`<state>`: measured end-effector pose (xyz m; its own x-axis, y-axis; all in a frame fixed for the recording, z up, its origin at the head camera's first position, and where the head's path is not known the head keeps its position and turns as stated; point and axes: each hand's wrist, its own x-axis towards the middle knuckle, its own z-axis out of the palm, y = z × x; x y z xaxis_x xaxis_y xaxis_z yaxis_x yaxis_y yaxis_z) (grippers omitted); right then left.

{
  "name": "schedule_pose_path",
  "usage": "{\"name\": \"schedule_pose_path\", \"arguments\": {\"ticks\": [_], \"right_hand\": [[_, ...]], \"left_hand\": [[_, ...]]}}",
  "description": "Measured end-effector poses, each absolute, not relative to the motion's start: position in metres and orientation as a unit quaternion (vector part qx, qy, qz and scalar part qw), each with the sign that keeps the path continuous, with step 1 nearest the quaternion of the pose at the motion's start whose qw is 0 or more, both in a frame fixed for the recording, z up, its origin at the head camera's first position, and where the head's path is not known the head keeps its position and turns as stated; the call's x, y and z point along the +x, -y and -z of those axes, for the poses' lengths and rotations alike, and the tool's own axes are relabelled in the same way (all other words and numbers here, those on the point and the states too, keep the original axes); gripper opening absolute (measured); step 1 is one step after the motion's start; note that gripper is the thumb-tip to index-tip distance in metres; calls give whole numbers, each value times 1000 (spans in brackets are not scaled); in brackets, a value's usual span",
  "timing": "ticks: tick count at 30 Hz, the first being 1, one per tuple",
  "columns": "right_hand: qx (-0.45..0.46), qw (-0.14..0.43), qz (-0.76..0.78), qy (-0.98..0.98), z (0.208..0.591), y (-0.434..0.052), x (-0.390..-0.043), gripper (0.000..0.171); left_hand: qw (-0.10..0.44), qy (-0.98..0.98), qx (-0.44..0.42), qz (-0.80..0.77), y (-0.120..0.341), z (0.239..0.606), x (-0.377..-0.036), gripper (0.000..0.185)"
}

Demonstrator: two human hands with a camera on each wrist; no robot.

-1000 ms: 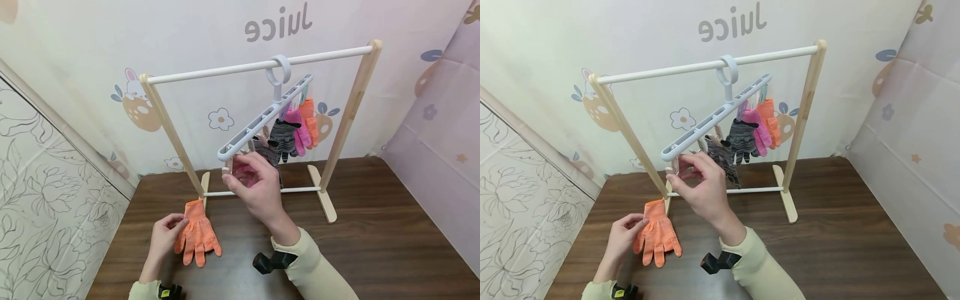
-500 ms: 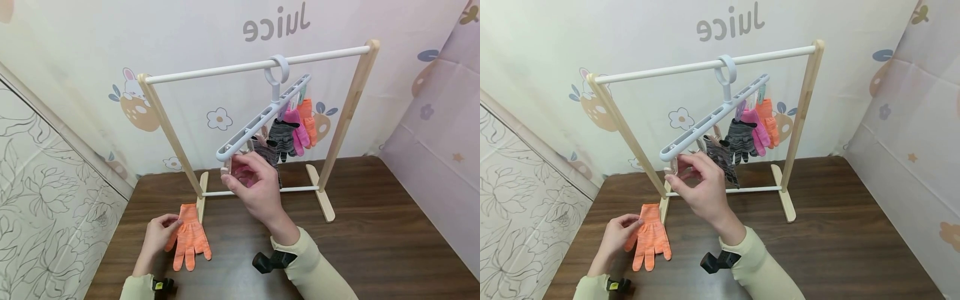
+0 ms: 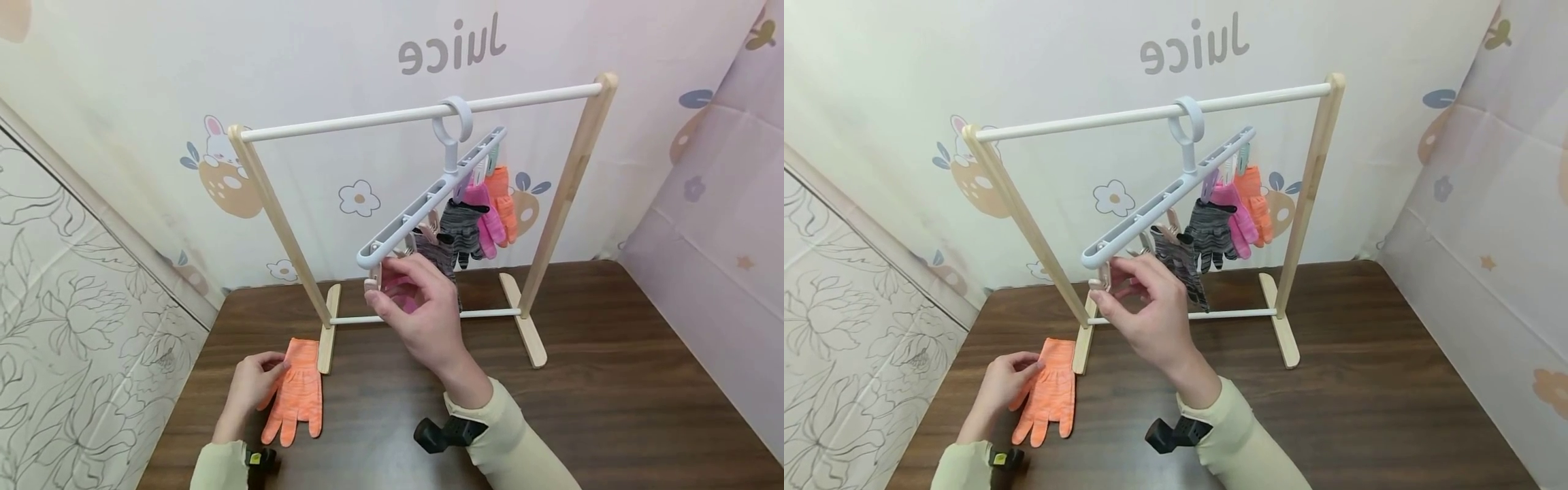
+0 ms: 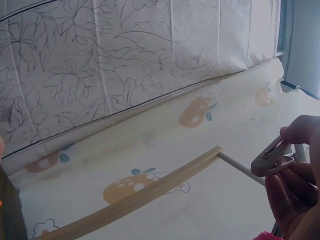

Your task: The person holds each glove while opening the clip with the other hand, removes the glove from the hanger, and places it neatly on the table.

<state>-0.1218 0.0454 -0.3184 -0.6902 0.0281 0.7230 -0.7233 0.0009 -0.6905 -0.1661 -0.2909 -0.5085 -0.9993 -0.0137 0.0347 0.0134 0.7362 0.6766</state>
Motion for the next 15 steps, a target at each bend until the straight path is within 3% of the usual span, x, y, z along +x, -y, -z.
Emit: {"name": "schedule_pose_path", "arguments": {"ticks": [15], "right_hand": [[273,294,-651,644,314,-48,-115,38]], "left_hand": [[15,952,12,306,291,514,-166,22]]}}
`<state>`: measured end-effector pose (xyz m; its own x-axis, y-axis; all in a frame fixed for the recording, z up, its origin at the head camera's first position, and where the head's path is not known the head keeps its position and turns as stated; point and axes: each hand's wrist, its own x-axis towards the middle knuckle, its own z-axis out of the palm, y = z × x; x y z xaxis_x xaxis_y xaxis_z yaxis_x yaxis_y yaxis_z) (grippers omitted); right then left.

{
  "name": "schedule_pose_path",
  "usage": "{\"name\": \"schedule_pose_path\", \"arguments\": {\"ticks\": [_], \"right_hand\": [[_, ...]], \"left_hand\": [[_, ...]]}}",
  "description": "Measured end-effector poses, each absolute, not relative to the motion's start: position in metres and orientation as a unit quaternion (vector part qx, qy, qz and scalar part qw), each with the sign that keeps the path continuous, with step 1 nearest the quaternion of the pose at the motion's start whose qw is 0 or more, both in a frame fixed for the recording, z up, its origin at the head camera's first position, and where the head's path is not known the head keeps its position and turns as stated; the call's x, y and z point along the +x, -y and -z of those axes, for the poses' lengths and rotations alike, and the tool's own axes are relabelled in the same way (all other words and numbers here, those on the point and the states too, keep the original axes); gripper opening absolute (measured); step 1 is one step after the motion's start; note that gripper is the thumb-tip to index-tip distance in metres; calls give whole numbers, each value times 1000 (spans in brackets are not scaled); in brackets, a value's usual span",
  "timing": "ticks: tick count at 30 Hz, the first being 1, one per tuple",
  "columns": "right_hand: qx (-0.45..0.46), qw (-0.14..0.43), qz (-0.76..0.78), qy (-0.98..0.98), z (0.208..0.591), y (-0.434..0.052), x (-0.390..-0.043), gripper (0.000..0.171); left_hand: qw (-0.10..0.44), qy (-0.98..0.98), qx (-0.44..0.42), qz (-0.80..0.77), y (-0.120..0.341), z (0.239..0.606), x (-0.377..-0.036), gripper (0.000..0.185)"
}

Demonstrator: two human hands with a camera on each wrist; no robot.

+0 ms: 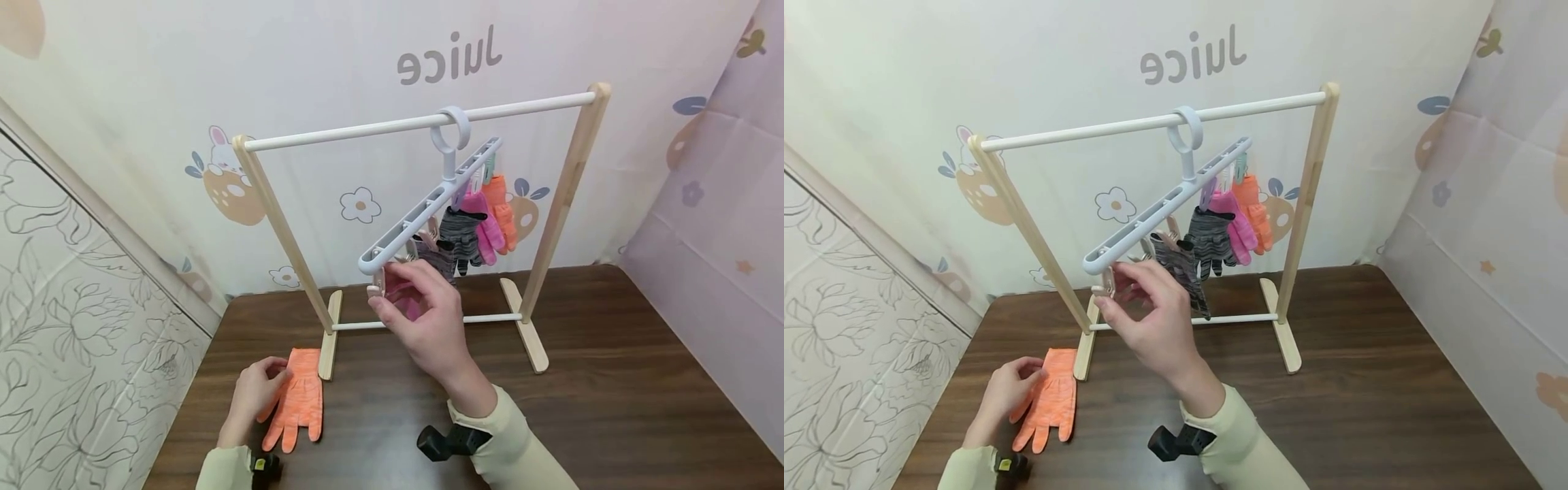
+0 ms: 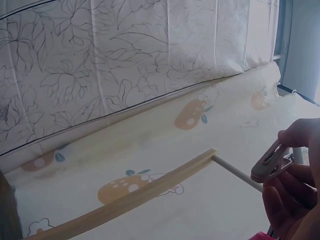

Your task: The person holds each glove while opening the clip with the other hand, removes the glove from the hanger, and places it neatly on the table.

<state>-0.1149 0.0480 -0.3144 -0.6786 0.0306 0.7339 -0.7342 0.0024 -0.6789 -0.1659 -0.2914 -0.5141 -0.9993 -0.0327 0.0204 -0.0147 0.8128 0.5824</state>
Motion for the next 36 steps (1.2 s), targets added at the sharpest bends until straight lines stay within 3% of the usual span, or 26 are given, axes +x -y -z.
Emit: {"name": "schedule_pose_path", "arguments": {"ticks": [12,36], "right_hand": [[272,309,-641,648,314,-49,-113,38],[276,312,-647,639,317,-53,-112,37]], "left_hand": [[64,948,0,311,287,505,-162,28],[133,927,-100,336,235,459,-162,21]]}}
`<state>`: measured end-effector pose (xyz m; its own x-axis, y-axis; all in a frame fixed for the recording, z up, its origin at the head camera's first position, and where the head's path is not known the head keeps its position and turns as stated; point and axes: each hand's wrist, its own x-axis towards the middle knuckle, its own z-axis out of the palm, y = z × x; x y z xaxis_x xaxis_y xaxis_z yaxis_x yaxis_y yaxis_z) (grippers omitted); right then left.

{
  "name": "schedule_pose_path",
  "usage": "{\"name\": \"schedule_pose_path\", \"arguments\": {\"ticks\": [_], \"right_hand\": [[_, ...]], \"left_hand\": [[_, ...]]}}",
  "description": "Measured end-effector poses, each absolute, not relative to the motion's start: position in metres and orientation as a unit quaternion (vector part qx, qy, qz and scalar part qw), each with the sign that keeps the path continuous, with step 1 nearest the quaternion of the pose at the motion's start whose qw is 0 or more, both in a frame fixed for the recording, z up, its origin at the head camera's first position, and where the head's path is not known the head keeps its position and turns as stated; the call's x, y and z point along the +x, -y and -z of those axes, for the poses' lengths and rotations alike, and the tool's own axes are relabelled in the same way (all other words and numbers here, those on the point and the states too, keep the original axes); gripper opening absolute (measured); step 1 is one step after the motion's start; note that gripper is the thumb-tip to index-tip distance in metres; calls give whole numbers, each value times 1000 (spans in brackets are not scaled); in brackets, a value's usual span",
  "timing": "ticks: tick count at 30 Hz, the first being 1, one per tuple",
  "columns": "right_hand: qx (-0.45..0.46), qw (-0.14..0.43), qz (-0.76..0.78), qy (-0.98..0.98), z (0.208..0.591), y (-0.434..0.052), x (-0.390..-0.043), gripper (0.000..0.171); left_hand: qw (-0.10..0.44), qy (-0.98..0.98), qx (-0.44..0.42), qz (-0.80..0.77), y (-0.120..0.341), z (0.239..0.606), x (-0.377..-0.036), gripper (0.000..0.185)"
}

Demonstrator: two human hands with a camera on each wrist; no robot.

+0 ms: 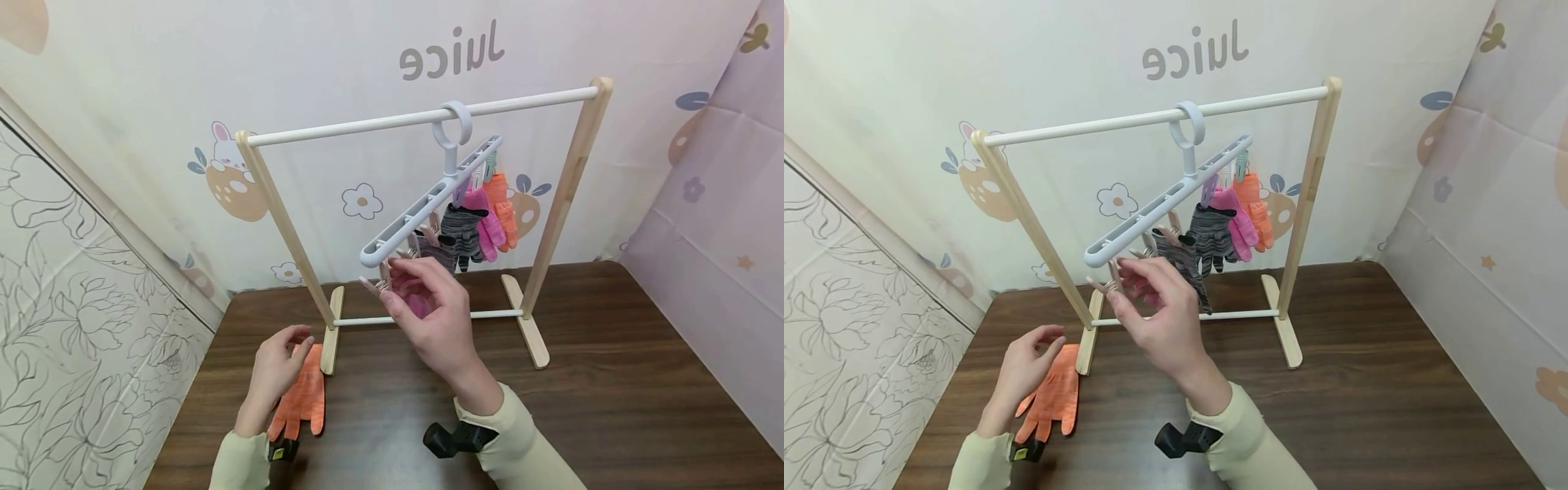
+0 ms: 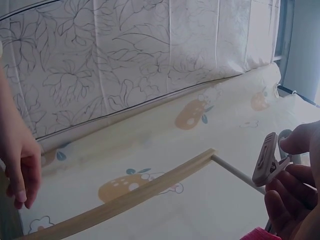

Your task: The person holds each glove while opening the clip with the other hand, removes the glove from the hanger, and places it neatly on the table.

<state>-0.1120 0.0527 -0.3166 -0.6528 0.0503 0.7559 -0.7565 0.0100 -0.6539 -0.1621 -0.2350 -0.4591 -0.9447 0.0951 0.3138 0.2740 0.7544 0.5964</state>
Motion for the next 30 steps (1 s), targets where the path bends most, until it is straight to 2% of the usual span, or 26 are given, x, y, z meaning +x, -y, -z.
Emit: {"name": "schedule_pose_path", "arguments": {"ticks": [13,30], "right_hand": [[272,311,-645,642,317,-55,-111,35],[250,337,-641,643,319,-71,-109,22]], "left_hand": [[180,891,-158,386,198,441,-175,18],[209,844,-198,453,156,414,-195,18]]}}
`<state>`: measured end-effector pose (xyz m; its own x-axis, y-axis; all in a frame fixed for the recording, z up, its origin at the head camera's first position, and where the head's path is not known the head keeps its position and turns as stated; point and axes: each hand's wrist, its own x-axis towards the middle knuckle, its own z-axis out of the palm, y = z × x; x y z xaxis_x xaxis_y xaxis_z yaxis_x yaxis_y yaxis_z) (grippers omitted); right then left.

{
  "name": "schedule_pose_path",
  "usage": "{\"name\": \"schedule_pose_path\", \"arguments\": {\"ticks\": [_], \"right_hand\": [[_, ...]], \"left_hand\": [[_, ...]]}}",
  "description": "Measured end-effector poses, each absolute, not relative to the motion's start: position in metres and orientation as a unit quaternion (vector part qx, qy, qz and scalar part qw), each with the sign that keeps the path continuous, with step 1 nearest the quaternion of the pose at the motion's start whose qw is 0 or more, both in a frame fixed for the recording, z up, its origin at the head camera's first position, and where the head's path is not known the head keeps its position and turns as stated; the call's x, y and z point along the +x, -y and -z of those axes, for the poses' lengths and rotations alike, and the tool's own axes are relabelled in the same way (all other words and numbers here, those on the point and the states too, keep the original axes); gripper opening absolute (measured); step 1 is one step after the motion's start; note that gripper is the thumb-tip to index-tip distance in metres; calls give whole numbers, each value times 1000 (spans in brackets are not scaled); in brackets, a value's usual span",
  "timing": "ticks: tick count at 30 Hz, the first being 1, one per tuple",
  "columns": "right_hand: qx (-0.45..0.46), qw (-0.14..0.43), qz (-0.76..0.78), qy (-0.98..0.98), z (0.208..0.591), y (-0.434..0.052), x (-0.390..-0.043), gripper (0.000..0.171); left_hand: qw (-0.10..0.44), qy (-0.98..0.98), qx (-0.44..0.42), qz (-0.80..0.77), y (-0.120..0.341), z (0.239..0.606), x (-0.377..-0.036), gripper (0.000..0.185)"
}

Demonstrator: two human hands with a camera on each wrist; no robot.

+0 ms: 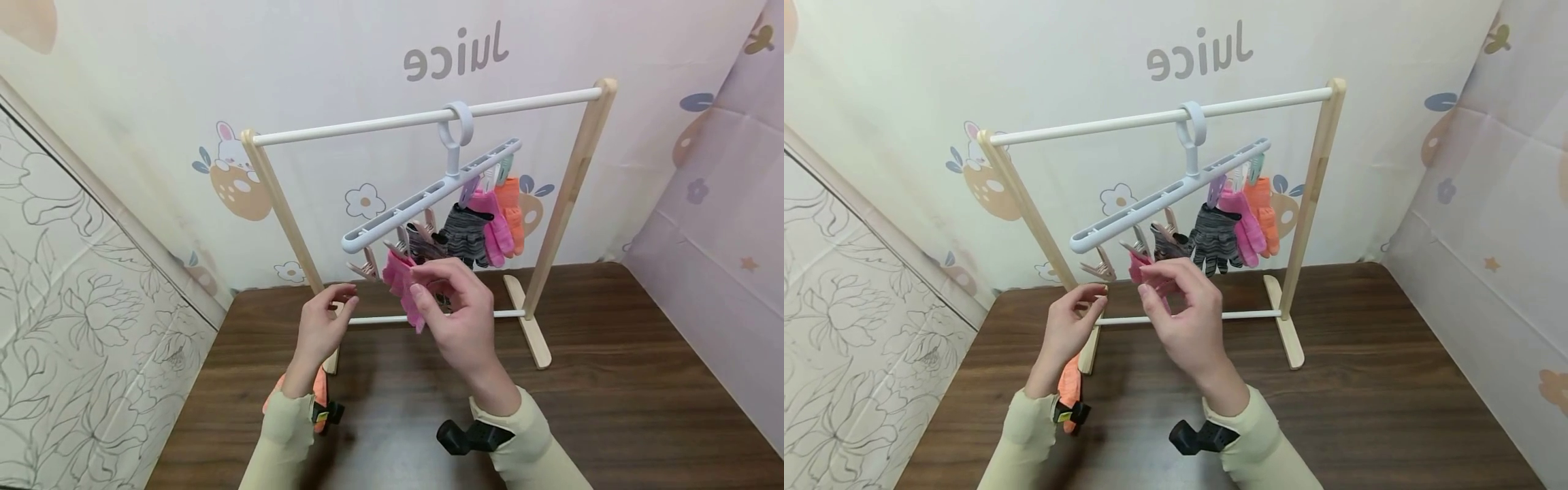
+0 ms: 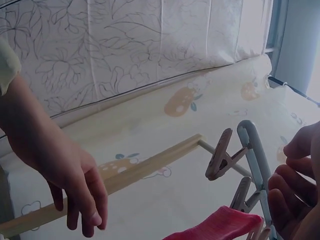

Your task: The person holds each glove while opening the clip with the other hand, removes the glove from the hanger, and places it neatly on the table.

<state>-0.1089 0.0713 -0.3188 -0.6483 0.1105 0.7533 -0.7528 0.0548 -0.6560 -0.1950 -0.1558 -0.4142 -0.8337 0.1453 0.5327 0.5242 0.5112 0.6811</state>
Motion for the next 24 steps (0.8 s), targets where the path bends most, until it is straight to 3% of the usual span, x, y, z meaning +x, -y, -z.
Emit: {"name": "schedule_pose_path", "arguments": {"ticks": [6,24], "right_hand": [[242,348,-640,641,323,-78,-113,20],[218,365,-616,663,331,-91,-121,18]], "left_hand": [[232,829,-211,463,144,405,-200,19],[172,784,-207,560,118,388,-212,33]]}}
